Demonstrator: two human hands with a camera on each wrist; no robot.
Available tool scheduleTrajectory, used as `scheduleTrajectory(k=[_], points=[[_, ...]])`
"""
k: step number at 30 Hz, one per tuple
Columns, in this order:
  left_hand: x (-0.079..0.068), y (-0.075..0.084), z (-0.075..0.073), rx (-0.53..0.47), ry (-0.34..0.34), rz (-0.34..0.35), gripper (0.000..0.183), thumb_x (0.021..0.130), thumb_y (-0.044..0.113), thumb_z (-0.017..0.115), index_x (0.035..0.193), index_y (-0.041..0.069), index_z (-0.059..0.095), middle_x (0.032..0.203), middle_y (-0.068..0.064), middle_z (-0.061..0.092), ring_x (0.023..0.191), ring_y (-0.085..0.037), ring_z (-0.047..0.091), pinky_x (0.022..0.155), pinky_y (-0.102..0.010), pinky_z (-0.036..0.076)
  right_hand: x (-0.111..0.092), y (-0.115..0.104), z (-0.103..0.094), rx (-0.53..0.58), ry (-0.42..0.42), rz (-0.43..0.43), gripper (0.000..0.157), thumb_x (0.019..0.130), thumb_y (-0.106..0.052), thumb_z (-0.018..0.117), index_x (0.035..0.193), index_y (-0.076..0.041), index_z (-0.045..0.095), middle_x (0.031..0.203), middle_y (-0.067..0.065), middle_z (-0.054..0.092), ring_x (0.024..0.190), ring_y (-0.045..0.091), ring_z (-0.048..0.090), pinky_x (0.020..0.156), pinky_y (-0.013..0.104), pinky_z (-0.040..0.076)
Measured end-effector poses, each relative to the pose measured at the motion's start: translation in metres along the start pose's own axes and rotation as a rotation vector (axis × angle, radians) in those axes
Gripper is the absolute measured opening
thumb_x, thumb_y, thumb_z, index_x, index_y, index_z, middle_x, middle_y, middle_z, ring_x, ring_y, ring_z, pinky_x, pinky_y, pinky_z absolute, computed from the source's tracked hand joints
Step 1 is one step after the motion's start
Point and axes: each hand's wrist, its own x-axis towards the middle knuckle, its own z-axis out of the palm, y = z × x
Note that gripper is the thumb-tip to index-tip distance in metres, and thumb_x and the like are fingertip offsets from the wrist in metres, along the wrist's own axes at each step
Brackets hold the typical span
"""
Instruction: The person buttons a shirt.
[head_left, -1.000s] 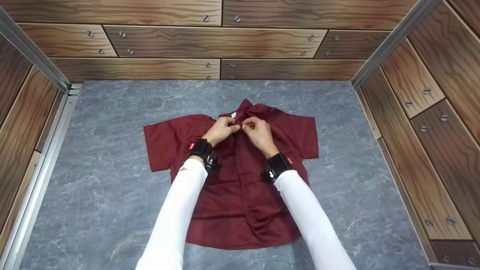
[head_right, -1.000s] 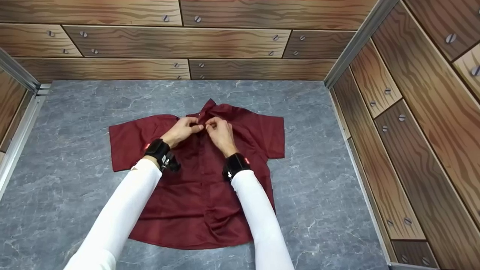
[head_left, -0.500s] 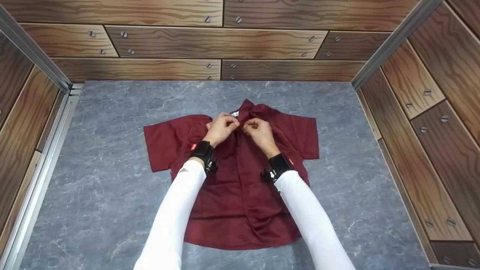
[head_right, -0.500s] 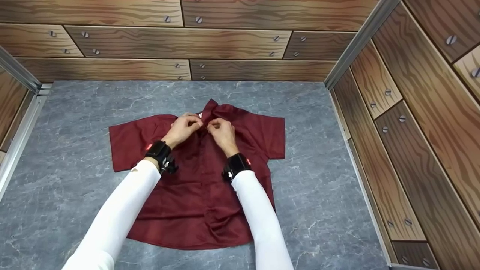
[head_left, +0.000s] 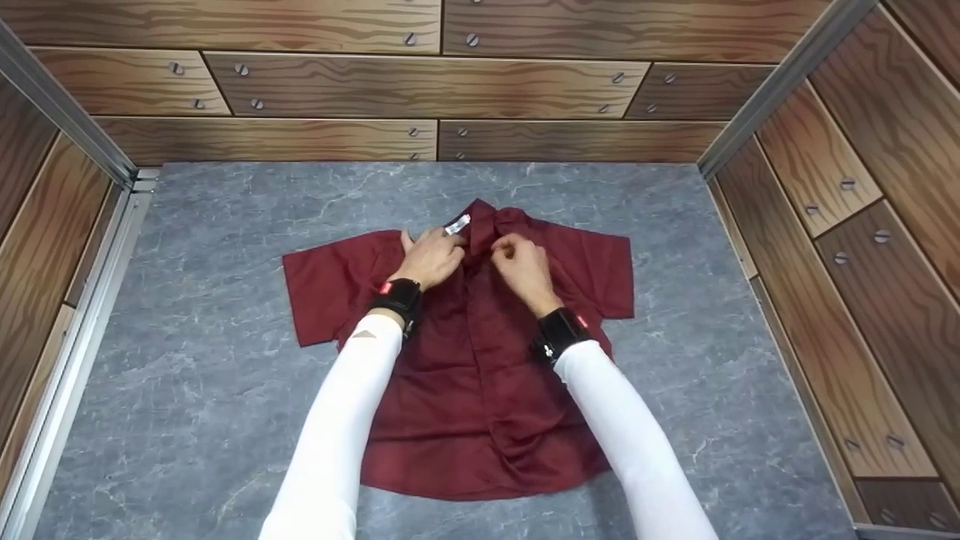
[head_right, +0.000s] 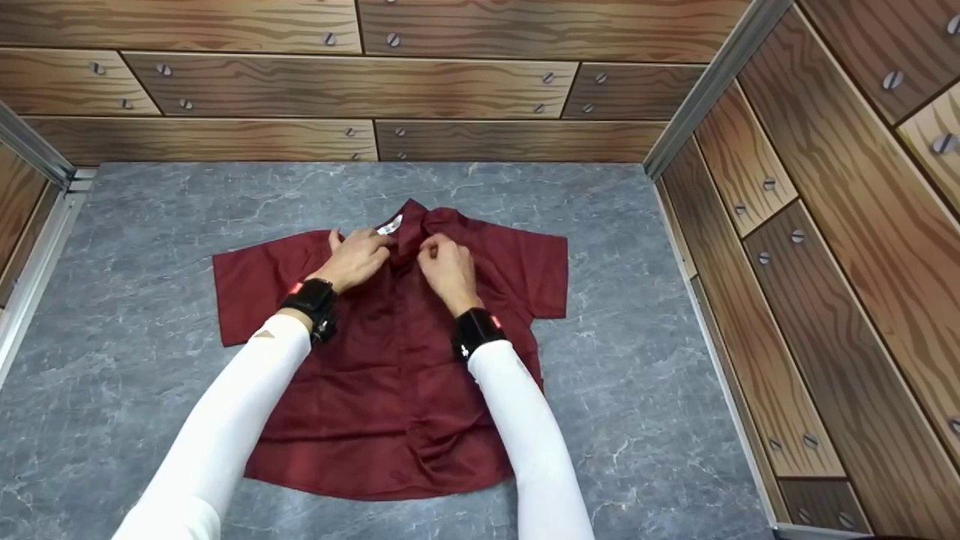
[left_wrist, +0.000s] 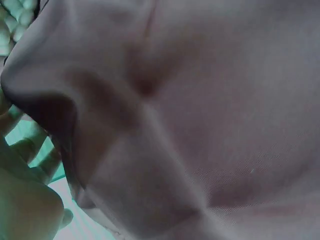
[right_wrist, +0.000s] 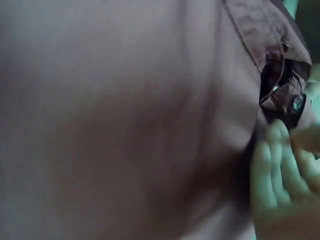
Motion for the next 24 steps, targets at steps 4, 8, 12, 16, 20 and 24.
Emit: scheduleTrajectory(k=[4,8,12,16,20,24], points=[[-0.001,-0.003,-0.006,-0.007,0.02,0.005,0.035,0.095,0.026,0.043,0.116,0.018,0.069,0.121,-0.008,0.063,0.119,-0.031,0.053,0.107,-0.066,0.012,0.01,-0.008,-0.008,-0.224,0.076,-0.201,0.031,0.087,-0.008,0.056,0.115,-0.017,0.064,0.111,0.006,0.065,0.103,0.027,0.06,0.087,0.041,0.047],[0.0,-0.004,-0.009,0.005,0.036,0.019,0.026,0.092,0.018,0.053,0.111,0.017,0.07,0.115,-0.007,0.065,0.114,-0.031,0.055,0.106,-0.064,0.016,0.022,-0.012,-0.017,-0.456,-0.09,-0.458,0.063,0.084,0.006,0.056,0.136,-0.029,0.054,0.148,0.01,0.039,0.138,0.037,0.032,0.108,0.057,0.031],[-0.001,-0.005,-0.011,0.031,0.061,0.044,0.02,0.092,0.022,0.062,0.11,0.018,0.07,0.112,-0.005,0.065,0.112,-0.029,0.054,0.108,-0.062,0.017,0.029,-0.013,-0.022,-0.571,-0.223,-0.512,0.043,0.09,-0.006,0.06,0.127,-0.029,0.061,0.159,0.004,0.026,0.147,0.04,0.013,0.11,0.067,0.02],[-0.002,-0.007,-0.014,0.036,0.159,0.051,0.019,0.091,0.026,0.066,0.107,0.018,0.071,0.111,-0.003,0.065,0.111,-0.027,0.054,0.108,-0.06,0.016,0.033,-0.011,-0.023,-0.562,-0.231,-0.454,0.016,0.095,-0.029,0.059,0.108,-0.022,0.065,0.152,0.006,0.037,0.147,0.036,0.015,0.11,0.066,0.019],[-0.004,-0.009,-0.018,0.039,0.297,0.069,0.015,0.089,0.024,0.068,0.102,0.016,0.071,0.11,-0.003,0.062,0.113,-0.025,0.051,0.109,-0.06,0.015,0.034,-0.012,-0.024,-0.486,-0.209,-0.48,0.02,0.096,-0.035,0.057,0.103,-0.018,0.064,0.133,0.007,0.053,0.139,0.032,0.033,0.11,0.06,0.023],[-0.002,-0.009,-0.021,0.056,0.411,0.112,0.01,0.089,0.02,0.068,0.098,0.015,0.069,0.116,-0.005,0.056,0.126,-0.026,0.045,0.111,-0.061,0.012,0.035,-0.011,-0.027,-0.406,-0.157,-0.539,0.018,0.097,-0.031,0.055,0.104,-0.016,0.063,0.112,0.002,0.065,0.119,0.026,0.05,0.107,0.051,0.03]])
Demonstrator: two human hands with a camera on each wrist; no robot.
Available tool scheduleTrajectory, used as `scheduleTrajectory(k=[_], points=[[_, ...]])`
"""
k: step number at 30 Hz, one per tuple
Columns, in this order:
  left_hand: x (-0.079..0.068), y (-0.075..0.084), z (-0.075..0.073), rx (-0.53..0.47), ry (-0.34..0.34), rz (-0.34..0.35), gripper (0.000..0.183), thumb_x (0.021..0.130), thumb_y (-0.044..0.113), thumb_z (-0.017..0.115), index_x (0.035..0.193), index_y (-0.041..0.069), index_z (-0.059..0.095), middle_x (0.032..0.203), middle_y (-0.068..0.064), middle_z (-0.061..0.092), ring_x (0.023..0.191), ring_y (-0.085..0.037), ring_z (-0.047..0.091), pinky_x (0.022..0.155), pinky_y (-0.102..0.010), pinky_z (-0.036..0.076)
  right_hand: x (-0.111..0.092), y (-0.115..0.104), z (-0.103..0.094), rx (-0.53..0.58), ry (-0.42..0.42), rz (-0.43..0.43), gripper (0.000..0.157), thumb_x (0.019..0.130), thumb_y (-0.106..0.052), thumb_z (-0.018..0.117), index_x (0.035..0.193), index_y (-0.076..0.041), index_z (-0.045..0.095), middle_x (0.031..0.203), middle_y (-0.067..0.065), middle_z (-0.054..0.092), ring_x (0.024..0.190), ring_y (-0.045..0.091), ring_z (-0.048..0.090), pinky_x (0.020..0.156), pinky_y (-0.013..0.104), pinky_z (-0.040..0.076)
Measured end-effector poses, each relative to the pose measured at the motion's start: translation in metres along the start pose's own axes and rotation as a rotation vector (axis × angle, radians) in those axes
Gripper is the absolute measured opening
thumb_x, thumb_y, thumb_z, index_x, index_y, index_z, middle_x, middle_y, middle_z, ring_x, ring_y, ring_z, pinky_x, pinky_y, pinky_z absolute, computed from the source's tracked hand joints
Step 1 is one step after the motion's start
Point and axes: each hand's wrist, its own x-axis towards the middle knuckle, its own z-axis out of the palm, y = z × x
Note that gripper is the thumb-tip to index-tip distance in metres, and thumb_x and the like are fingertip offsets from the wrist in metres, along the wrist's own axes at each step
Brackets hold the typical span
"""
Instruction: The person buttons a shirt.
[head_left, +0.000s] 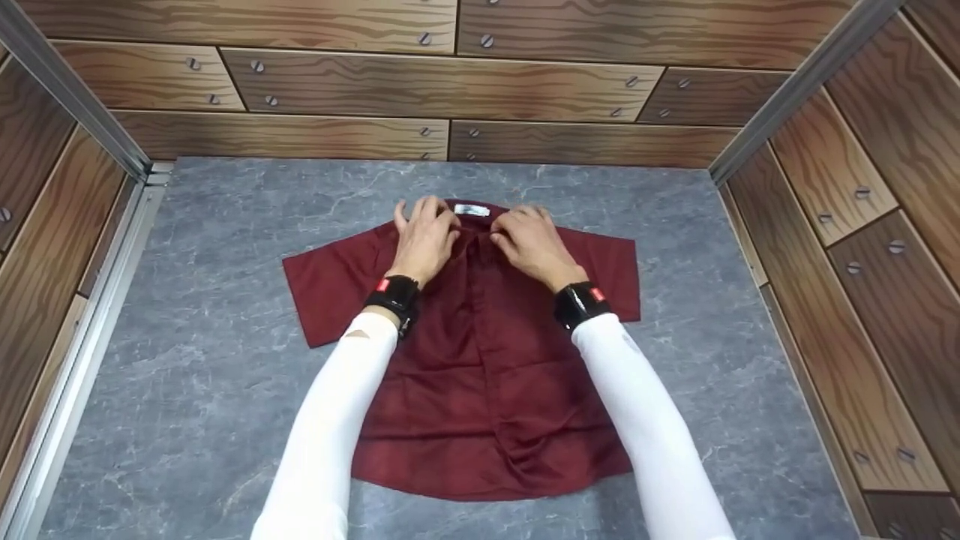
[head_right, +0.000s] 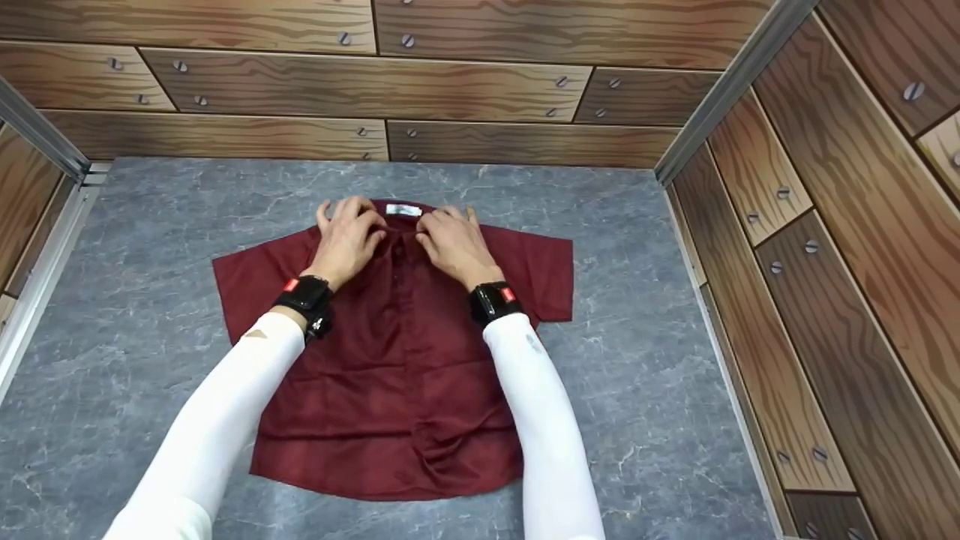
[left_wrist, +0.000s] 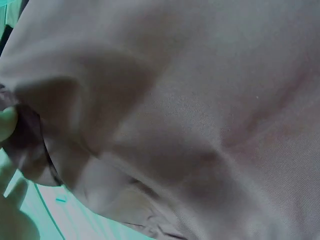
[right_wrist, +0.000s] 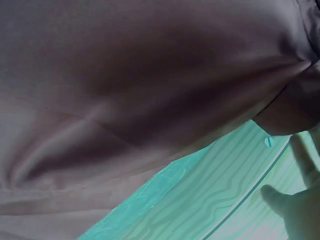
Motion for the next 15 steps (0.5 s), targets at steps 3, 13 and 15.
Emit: scheduleTrajectory(k=[3,13,15], points=[[0.001,0.001,0.0,0.041,0.054,0.013,0.007,0.088,0.019,0.068,0.094,0.014,0.068,0.125,-0.007,0.054,0.136,-0.031,0.038,0.11,-0.063,0.013,0.0,0.001,0.0,0.026,0.049,0.007,0.016,0.097,-0.029,0.055,0.105,-0.018,0.064,0.107,-0.001,0.069,0.113,0.024,0.053,0.104,0.05,0.033],[0.001,0.006,0.012,0.105,0.08,-0.084,0.021,0.087,0.024,0.069,0.105,0.013,0.065,0.141,-0.014,0.044,0.144,-0.036,0.025,0.109,-0.064,0.018,0.004,-0.002,0.012,-0.006,0.111,0.147,0.02,0.096,-0.034,0.057,0.101,-0.016,0.066,0.105,0.003,0.069,0.107,0.026,0.052,0.091,0.049,0.037],[-0.002,0.005,0.016,0.082,0.076,-0.096,0.028,0.088,0.026,0.068,0.112,0.013,0.061,0.142,-0.015,0.043,0.144,-0.036,0.025,0.108,-0.064,0.02,0.005,-0.003,0.016,-0.012,0.106,0.178,0.021,0.096,-0.033,0.057,0.101,-0.016,0.066,0.106,0.004,0.069,0.109,0.027,0.052,0.091,0.05,0.037]])
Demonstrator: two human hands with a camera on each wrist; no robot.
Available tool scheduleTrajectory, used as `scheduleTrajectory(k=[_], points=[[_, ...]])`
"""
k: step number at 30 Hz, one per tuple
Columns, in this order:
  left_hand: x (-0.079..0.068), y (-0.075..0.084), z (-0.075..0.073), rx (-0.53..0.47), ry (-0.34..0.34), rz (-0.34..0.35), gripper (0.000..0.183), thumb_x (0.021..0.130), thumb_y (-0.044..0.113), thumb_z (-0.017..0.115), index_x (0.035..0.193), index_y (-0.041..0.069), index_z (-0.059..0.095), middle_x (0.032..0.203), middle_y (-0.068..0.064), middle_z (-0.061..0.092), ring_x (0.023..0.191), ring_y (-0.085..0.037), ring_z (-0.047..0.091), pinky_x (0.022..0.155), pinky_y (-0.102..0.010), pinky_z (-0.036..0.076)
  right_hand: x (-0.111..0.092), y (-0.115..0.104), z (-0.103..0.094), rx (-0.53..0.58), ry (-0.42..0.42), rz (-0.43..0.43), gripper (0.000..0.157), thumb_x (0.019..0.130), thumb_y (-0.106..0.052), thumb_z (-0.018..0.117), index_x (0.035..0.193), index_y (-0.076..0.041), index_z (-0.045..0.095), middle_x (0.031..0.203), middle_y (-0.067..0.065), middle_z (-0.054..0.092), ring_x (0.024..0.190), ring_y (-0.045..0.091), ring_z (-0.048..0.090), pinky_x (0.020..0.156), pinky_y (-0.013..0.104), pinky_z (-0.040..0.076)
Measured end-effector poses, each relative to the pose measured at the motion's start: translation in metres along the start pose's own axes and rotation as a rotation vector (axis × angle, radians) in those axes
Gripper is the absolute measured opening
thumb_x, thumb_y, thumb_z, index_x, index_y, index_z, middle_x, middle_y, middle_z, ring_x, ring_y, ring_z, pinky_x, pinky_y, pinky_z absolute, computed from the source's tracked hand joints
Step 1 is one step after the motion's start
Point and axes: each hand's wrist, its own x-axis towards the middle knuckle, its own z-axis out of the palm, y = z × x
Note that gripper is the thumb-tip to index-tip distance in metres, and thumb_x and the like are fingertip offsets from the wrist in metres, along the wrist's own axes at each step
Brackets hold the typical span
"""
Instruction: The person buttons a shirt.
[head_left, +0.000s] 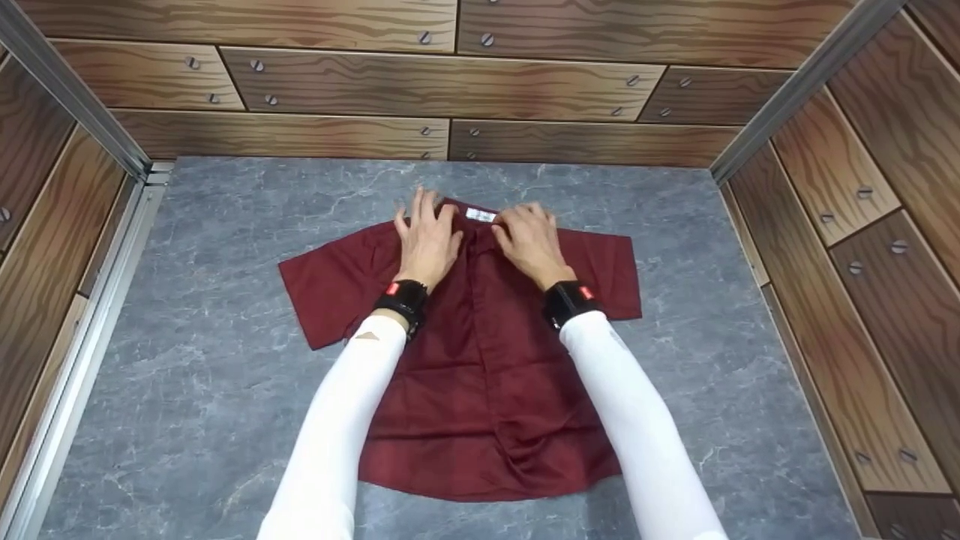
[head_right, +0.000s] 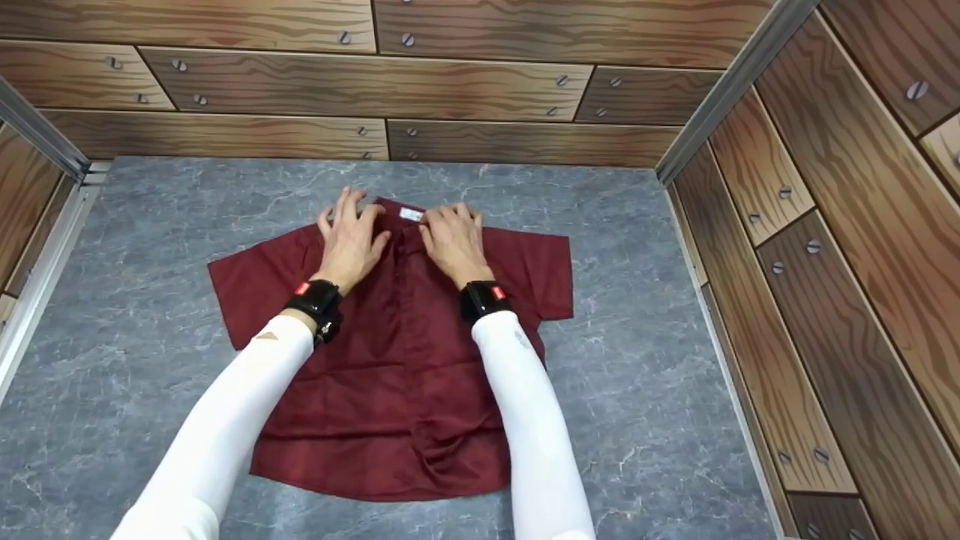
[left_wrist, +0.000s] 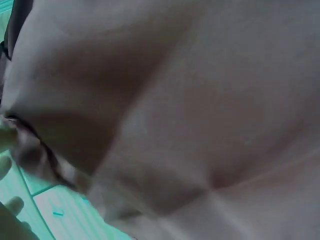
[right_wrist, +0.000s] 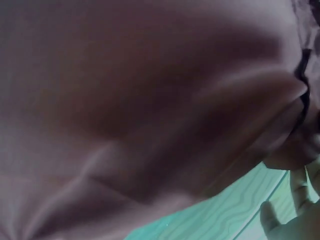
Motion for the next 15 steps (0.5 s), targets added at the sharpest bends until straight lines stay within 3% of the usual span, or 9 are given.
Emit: scheduleTrajectory(k=[3,8,12,15], points=[[-0.008,-0.003,0.003,-0.042,-0.002,0.005,0.03,0.089,0.028,0.067,0.115,0.014,0.059,0.141,-0.015,0.044,0.142,-0.037,0.029,0.106,-0.062,0.024,0.002,-0.001,0.006,-0.013,-0.011,0.049,0.02,0.095,-0.032,0.058,0.102,-0.016,0.067,0.108,0.005,0.067,0.112,0.028,0.051,0.094,0.052,0.036],[-0.028,-0.006,0.008,-0.097,-0.067,0.052,0.018,0.09,0.03,0.065,0.103,0.017,0.064,0.137,-0.011,0.048,0.14,-0.035,0.034,0.107,-0.056,0.025,0.002,-0.001,0.017,-0.01,-0.031,0.131,0.024,0.096,-0.033,0.057,0.113,-0.017,0.065,0.118,0.007,0.061,0.12,0.03,0.049,0.098,0.053,0.035],[-0.041,-0.008,0.011,-0.103,-0.134,0.084,0.018,0.092,0.031,0.063,0.104,0.017,0.068,0.133,-0.009,0.051,0.139,-0.034,0.036,0.106,-0.054,0.025,-0.001,-0.001,0.02,-0.004,0.022,0.166,0.029,0.095,-0.03,0.058,0.119,-0.016,0.061,0.129,0.008,0.055,0.125,0.03,0.046,0.099,0.053,0.036],[-0.049,-0.01,0.011,-0.067,-0.178,0.09,0.024,0.094,0.032,0.06,0.111,0.018,0.071,0.134,-0.009,0.052,0.138,-0.035,0.037,0.105,-0.055,0.025,-0.007,-0.003,0.017,-0.019,0.057,0.166,0.021,0.093,-0.026,0.056,0.11,-0.014,0.06,0.119,0.008,0.058,0.115,0.03,0.052,0.091,0.049,0.04]])
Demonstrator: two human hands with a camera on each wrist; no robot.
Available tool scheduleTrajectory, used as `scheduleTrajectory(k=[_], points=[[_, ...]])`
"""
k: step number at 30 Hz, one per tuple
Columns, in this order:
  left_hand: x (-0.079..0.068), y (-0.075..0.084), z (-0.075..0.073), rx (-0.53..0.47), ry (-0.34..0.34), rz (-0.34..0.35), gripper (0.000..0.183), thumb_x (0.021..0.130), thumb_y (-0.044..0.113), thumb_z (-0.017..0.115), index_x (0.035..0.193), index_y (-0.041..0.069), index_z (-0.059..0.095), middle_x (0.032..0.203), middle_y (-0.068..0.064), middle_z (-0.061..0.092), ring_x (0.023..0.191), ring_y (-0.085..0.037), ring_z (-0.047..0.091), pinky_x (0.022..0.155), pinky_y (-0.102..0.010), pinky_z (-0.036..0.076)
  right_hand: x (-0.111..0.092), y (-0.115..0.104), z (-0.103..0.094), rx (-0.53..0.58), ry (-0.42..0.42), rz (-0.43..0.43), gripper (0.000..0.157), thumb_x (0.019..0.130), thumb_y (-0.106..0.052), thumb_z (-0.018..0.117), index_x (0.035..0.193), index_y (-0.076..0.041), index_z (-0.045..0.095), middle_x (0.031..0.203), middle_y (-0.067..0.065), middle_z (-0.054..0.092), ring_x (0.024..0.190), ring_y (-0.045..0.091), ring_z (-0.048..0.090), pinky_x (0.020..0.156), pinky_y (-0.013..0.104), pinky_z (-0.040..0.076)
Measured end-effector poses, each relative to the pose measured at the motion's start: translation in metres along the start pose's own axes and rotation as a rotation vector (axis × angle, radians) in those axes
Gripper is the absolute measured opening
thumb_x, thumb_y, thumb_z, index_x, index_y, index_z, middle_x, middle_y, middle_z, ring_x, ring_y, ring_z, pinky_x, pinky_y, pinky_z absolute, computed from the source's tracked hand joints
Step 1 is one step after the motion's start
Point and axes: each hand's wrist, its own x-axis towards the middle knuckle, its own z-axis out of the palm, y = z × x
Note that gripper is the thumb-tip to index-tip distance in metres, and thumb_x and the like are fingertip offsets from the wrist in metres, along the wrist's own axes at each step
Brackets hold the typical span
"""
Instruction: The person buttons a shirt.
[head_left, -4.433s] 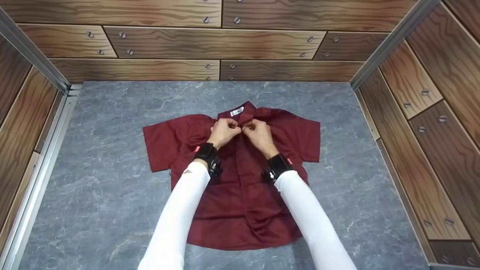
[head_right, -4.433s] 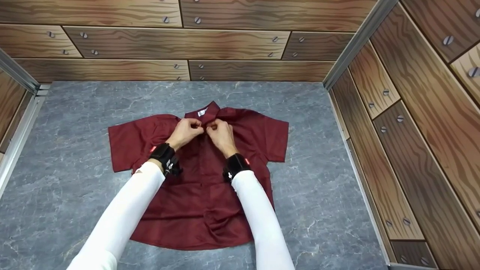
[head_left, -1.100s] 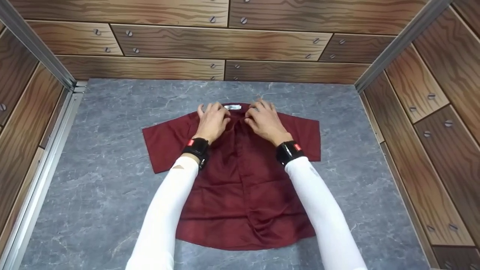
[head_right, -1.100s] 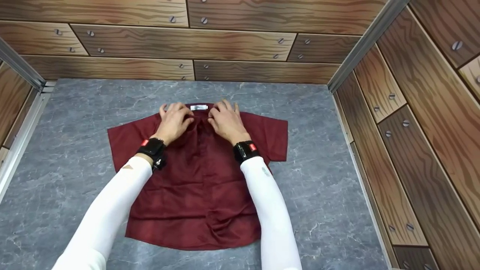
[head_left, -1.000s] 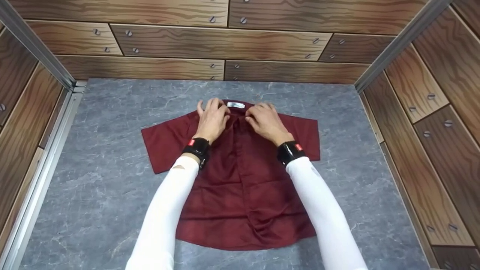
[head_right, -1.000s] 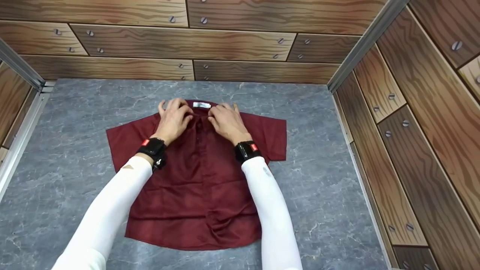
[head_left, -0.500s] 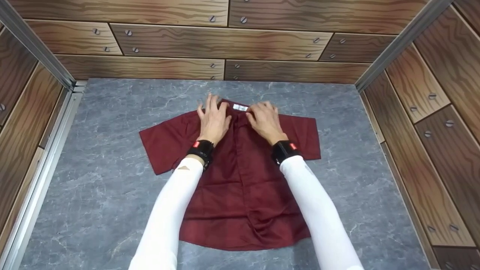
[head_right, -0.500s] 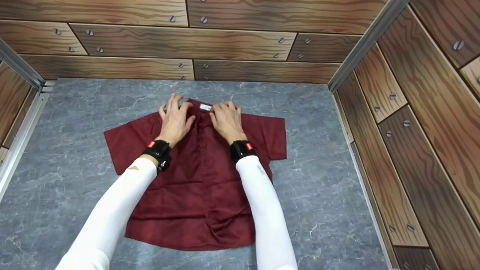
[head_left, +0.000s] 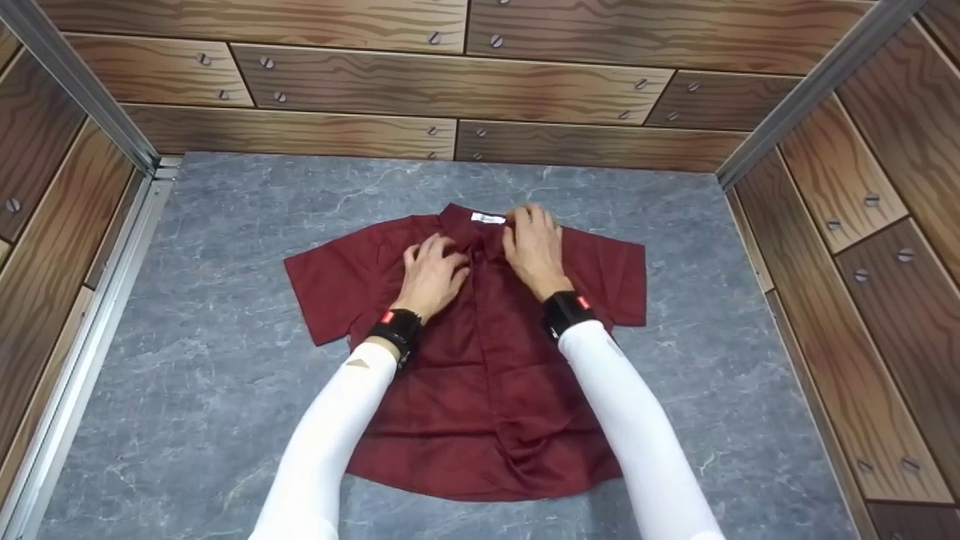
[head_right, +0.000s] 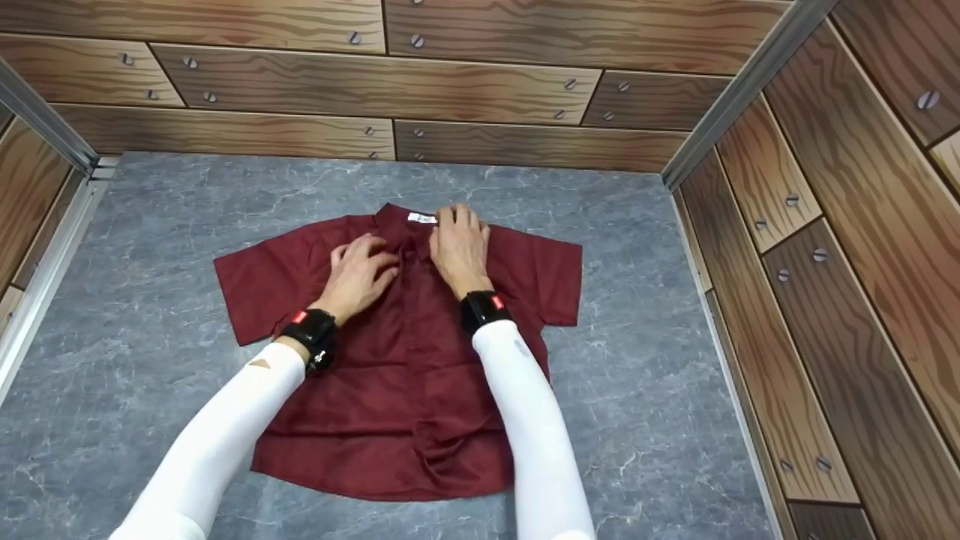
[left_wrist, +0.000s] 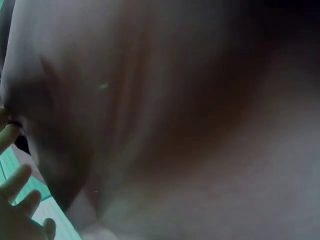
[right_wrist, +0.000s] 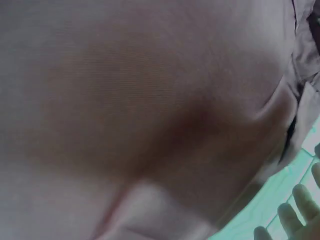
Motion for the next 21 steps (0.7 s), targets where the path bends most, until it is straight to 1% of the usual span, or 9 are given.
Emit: scheduleTrajectory(k=[2,4,7,9,11,13,15,18,21], points=[[-0.003,-0.001,0.001,0.027,-0.041,-0.011,0.029,0.095,0.033,0.058,0.117,0.019,0.07,0.137,-0.009,0.052,0.139,-0.036,0.036,0.106,-0.058,0.024,-0.009,0.0,-0.004,-0.021,0.006,-0.01,0.016,0.091,-0.023,0.055,0.103,-0.014,0.06,0.109,0.008,0.059,0.106,0.031,0.055,0.085,0.048,0.042],[-0.005,-0.002,0.002,0.065,-0.094,-0.034,0.034,0.096,0.037,0.055,0.124,0.022,0.066,0.142,-0.009,0.049,0.14,-0.037,0.033,0.106,-0.061,0.022,-0.021,0.001,-0.008,-0.047,-0.016,-0.016,0.015,0.091,-0.023,0.055,0.101,-0.013,0.06,0.105,0.008,0.06,0.102,0.032,0.056,0.081,0.048,0.043],[-0.008,-0.005,0.002,0.094,-0.177,-0.088,0.043,0.096,0.045,0.05,0.135,0.026,0.058,0.15,-0.011,0.04,0.144,-0.039,0.025,0.108,-0.066,0.016,-0.036,0.006,-0.012,-0.076,-0.107,0.02,0.03,0.092,-0.032,0.056,0.115,-0.013,0.06,0.119,0.01,0.058,0.116,0.033,0.052,0.087,0.053,0.044],[-0.01,-0.008,0.001,0.11,-0.228,-0.13,0.051,0.096,0.052,0.047,0.142,0.03,0.048,0.155,-0.011,0.032,0.147,-0.039,0.018,0.108,-0.07,0.01,-0.044,0.01,-0.013,-0.082,-0.22,0.078,0.05,0.093,-0.045,0.054,0.133,-0.015,0.053,0.138,0.012,0.049,0.132,0.037,0.041,0.096,0.062,0.039],[-0.011,-0.011,0.0,0.114,-0.284,-0.172,0.061,0.094,0.06,0.044,0.148,0.034,0.037,0.16,-0.012,0.023,0.148,-0.04,0.008,0.107,-0.073,0.002,-0.049,0.016,-0.013,-0.091,-0.358,0.143,0.071,0.091,-0.06,0.049,0.148,-0.02,0.037,0.155,0.011,0.03,0.143,0.042,0.023,0.1,0.071,0.029],[-0.013,-0.014,-0.002,0.125,-0.343,-0.213,0.072,0.09,0.07,0.041,0.152,0.037,0.026,0.163,-0.011,0.012,0.149,-0.04,-0.001,0.105,-0.076,-0.003,-0.053,0.021,-0.012,-0.099,-0.484,0.192,0.085,0.087,-0.071,0.046,0.155,-0.026,0.021,0.163,0.008,0.011,0.146,0.047,0.008,0.1,0.078,0.02],[-0.014,-0.017,-0.003,0.13,-0.395,-0.249,0.083,0.084,0.077,0.04,0.154,0.038,0.017,0.164,-0.01,0.002,0.149,-0.039,-0.008,0.102,-0.078,-0.006,-0.055,0.025,-0.012,-0.105,-0.578,0.219,0.093,0.082,-0.078,0.044,0.156,-0.03,0.012,0.164,0.007,-0.001,0.145,0.05,-0.001,0.098,0.081,0.015],[-0.015,-0.019,-0.007,0.136,-0.441,-0.289,0.096,0.076,0.084,0.042,0.154,0.038,0.01,0.164,-0.008,-0.006,0.148,-0.039,-0.012,0.101,-0.079,-0.006,-0.055,0.03,-0.012,-0.109,-0.652,0.233,0.099,0.078,-0.083,0.044,0.156,-0.034,0.007,0.163,0.006,-0.01,0.144,0.052,-0.006,0.097,0.082,0.013],[-0.014,-0.022,-0.011,0.138,-0.457,-0.316,0.104,0.071,0.087,0.046,0.155,0.037,0.008,0.163,-0.009,-0.01,0.148,-0.038,-0.012,0.1,-0.079,-0.006,-0.054,0.034,-0.013,-0.115,-0.675,0.235,0.1,0.076,-0.084,0.044,0.155,-0.035,0.006,0.163,0.006,-0.013,0.143,0.052,-0.009,0.098,0.082,0.012]])
